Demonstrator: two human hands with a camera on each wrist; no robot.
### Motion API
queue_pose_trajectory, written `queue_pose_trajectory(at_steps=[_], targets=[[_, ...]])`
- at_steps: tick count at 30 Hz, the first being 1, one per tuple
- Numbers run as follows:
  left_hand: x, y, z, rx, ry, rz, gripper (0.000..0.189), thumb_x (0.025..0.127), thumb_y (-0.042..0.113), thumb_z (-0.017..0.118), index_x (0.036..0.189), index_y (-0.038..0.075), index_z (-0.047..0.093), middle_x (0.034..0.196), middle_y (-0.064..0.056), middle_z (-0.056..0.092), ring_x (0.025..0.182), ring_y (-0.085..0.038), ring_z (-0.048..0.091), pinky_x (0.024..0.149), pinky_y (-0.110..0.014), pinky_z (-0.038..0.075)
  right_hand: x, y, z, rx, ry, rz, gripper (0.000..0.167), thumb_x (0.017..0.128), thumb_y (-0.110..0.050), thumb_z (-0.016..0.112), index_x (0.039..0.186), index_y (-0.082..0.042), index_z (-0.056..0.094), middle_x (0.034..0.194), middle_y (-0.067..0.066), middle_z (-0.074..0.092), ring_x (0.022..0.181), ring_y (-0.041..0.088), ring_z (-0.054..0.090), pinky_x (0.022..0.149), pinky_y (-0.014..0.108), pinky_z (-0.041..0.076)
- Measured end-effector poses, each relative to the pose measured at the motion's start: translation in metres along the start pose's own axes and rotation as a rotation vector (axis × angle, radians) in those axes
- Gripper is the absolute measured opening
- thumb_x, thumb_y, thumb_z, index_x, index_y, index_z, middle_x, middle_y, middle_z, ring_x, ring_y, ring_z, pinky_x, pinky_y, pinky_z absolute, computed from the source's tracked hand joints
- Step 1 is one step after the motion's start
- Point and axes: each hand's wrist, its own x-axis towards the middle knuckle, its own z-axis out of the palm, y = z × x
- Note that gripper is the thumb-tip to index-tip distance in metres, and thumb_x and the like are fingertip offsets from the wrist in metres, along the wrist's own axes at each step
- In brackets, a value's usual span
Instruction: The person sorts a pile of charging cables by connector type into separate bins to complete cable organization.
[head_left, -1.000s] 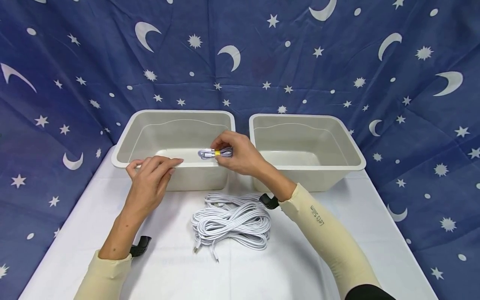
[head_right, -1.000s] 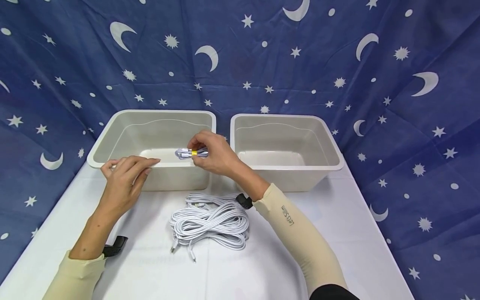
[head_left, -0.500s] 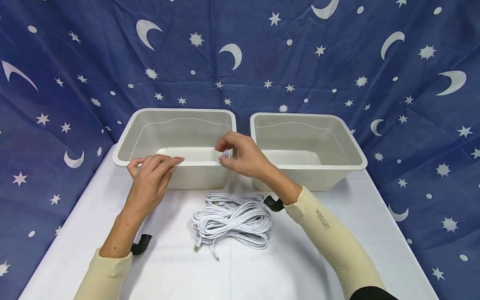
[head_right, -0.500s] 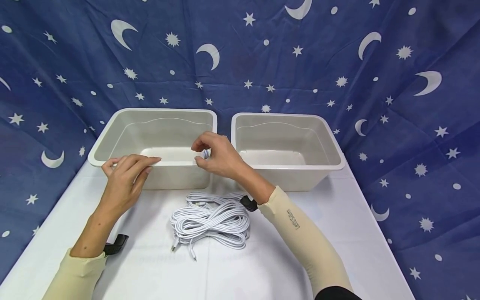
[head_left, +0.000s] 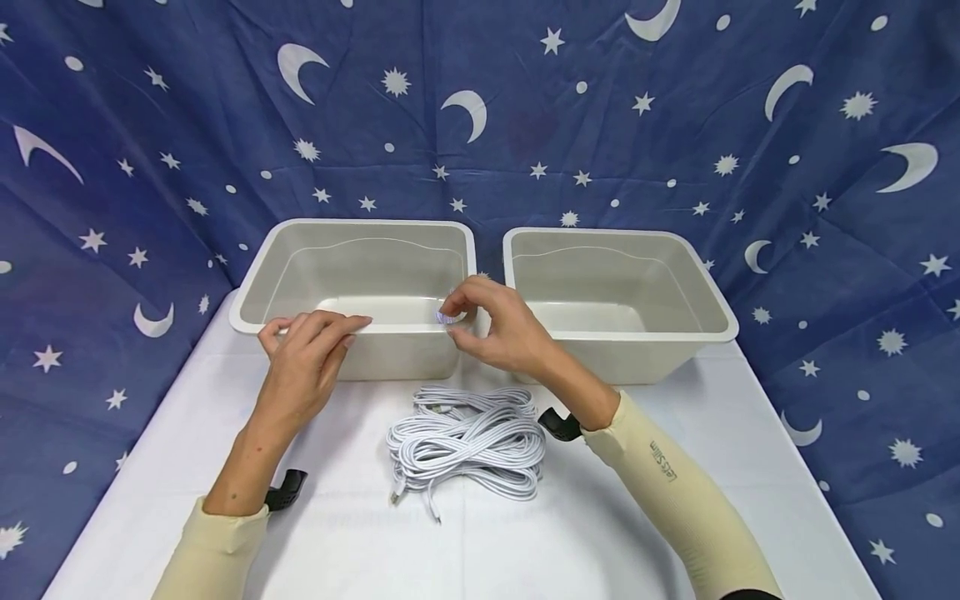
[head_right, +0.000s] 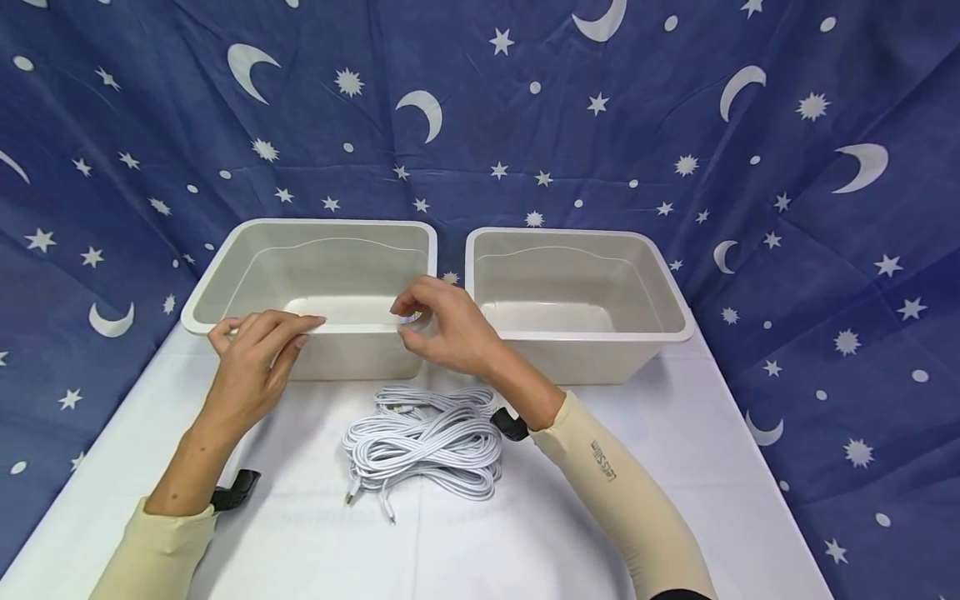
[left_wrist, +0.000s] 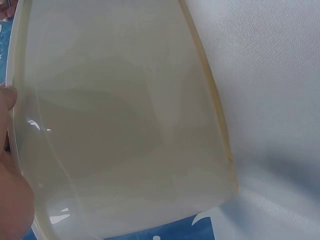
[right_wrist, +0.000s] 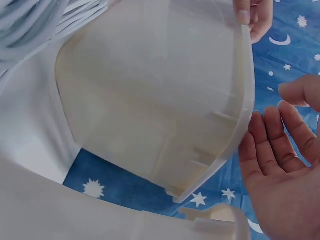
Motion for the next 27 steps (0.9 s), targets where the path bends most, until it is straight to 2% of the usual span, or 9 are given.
queue_pose_trajectory(at_steps=[5, 10, 16, 21, 27], targets=[[0.000, 0.002, 0.000, -0.009, 0.013, 0.002, 0.036, 0.100, 0.001, 0.070, 0.129, 0.023, 0.077, 0.107, -0.001, 0.070, 0.100, -0.026, 0.062, 0.101, -0.061, 0.021, -0.009, -0.004, -0.002, 0.014, 0.005, -0.018, 0.023, 0.085, 0.001, 0.077, 0.107, -0.005, 0.074, 0.104, 0.008, 0.072, 0.095, 0.023, 0.067, 0.089, 0.039, 0.056], [0.001, 0.002, -0.001, -0.015, 0.015, 0.001, 0.036, 0.101, 0.002, 0.069, 0.128, 0.023, 0.077, 0.106, -0.001, 0.070, 0.099, -0.026, 0.062, 0.101, -0.061, 0.022, -0.017, -0.006, -0.003, -0.003, 0.005, -0.005, 0.024, 0.087, -0.001, 0.076, 0.111, -0.006, 0.075, 0.107, 0.000, 0.072, 0.101, 0.017, 0.068, 0.094, 0.035, 0.055], [0.000, 0.001, -0.001, 0.013, -0.017, -0.014, 0.033, 0.103, 0.006, 0.068, 0.129, 0.023, 0.076, 0.109, 0.000, 0.069, 0.102, -0.025, 0.062, 0.103, -0.061, 0.021, -0.028, -0.003, -0.004, 0.022, 0.007, 0.003, 0.026, 0.088, -0.001, 0.076, 0.112, -0.008, 0.075, 0.109, 0.000, 0.073, 0.102, 0.015, 0.067, 0.093, 0.035, 0.056], [0.000, 0.001, -0.001, 0.003, -0.006, -0.016, 0.034, 0.101, 0.004, 0.070, 0.128, 0.023, 0.077, 0.108, 0.000, 0.070, 0.101, -0.025, 0.062, 0.103, -0.060, 0.022, -0.037, -0.002, -0.003, 0.062, -0.021, -0.012, 0.027, 0.088, 0.002, 0.075, 0.113, -0.009, 0.074, 0.110, 0.004, 0.072, 0.102, 0.017, 0.067, 0.092, 0.037, 0.057], [0.001, 0.001, -0.002, 0.010, -0.015, -0.012, 0.034, 0.102, 0.004, 0.069, 0.129, 0.023, 0.077, 0.109, -0.001, 0.070, 0.101, -0.025, 0.062, 0.103, -0.060, 0.021, -0.048, -0.002, 0.001, 0.077, -0.042, -0.021, 0.027, 0.088, 0.001, 0.075, 0.113, -0.010, 0.073, 0.112, 0.002, 0.072, 0.103, 0.019, 0.068, 0.092, 0.035, 0.057]])
